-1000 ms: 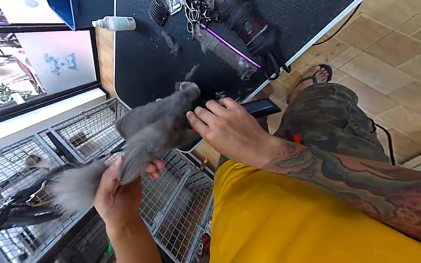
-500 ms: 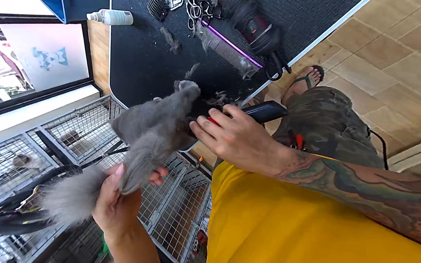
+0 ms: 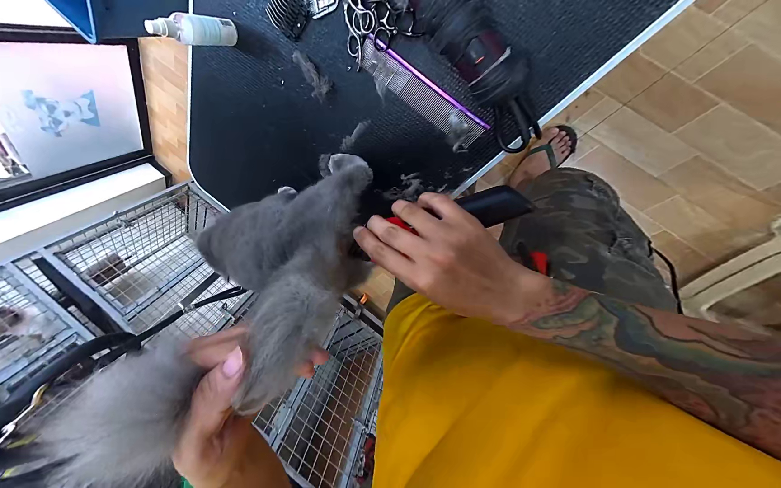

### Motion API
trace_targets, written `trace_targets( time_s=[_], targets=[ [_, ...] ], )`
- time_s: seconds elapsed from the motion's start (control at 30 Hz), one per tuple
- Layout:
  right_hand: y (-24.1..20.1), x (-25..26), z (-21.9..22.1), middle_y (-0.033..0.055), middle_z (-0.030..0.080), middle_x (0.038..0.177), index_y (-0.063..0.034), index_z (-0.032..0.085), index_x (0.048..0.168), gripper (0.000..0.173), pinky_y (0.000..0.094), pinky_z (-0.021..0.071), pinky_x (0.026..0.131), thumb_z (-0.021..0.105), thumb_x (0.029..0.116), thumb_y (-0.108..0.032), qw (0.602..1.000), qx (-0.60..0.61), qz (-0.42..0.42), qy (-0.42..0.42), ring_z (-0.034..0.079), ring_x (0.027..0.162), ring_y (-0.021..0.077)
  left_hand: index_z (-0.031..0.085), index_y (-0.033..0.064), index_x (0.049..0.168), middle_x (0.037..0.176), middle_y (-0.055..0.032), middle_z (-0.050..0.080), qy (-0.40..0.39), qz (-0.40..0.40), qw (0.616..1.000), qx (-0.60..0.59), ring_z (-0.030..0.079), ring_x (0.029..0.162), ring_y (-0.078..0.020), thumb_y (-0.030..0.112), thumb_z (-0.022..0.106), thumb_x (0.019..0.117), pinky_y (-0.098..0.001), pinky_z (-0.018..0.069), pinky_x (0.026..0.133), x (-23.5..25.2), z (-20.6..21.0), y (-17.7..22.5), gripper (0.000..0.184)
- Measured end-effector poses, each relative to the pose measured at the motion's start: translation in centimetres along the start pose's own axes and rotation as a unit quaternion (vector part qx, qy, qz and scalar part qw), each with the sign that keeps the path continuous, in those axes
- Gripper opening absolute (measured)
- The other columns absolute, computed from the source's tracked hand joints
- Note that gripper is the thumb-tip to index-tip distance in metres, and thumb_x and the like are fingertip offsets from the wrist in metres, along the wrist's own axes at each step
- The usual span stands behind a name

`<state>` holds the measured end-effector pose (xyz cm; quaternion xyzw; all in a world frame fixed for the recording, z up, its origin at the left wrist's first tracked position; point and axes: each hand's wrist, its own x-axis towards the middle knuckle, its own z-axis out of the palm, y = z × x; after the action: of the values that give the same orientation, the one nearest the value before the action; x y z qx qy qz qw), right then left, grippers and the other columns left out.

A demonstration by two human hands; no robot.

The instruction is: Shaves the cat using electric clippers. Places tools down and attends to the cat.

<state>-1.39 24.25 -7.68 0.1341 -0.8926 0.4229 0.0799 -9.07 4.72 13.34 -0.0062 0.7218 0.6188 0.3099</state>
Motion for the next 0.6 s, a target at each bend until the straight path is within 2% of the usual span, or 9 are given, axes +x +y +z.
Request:
trace_targets(
  time_s=[0.2,0.37,0.47,0.6],
  targets=[
    [1.4,-1.5,-0.4,0.0146,0.071,0.123,-0.0067,0.067,0.129,0.033,0.0534,0.0498,0.09,0.052,0.1008,-0.003,1.0,-0.014,-0.004,0.012,0.065,0.109,0.0357,0.071,0.0085,0.101,0.091,-0.0125,0.074,-0.015,0.025,0.999,0.042,0.075,0.079,-0.0278,0.024,0.056,0.1027,-0.042,0.0644,0.068,0.4,-0.8,0.1,0.021],
    [0.9,-1.1,1.0,0.0124,0.071,0.122,-0.0089,0.068,0.129,0.031,0.0518,0.05,0.091,0.052,0.1028,-0.005,0.999,0.011,0.008,0.033,0.065,0.109,0.0335,0.07,0.0104,0.097,0.089,-0.01,0.074,-0.03,0.039,0.994,0.094,0.074,0.08,-0.0255,0.026,0.057,0.1018,-0.0405,0.0636,0.072,0.4,-1.7,0.3,0.021],
    [0.9,-1.4,1.5,0.0123,0.071,0.123,-0.0091,0.068,0.129,0.03,0.0504,0.0493,0.093,0.051,0.1043,-0.006,0.999,0.023,0.008,0.042,0.065,0.11,0.0325,0.069,0.0097,0.095,0.087,-0.0099,0.074,-0.02,0.036,0.996,0.083,0.074,0.076,-0.0252,0.025,0.056,0.1017,-0.0396,0.0639,0.068,0.6,-0.7,0.3,0.021],
    [1.3,-1.9,1.2,0.0122,0.07,0.123,-0.0086,0.066,0.131,0.031,0.0504,0.0497,0.094,0.05,0.1045,-0.005,0.999,0.026,0.008,0.033,0.065,0.11,0.0315,0.069,0.0092,0.097,0.088,-0.0103,0.074,-0.018,0.031,0.996,0.079,0.074,0.077,-0.0258,0.025,0.056,0.1022,-0.0399,0.0638,0.067,0.7,-0.3,0.5,0.021]
  ],
)
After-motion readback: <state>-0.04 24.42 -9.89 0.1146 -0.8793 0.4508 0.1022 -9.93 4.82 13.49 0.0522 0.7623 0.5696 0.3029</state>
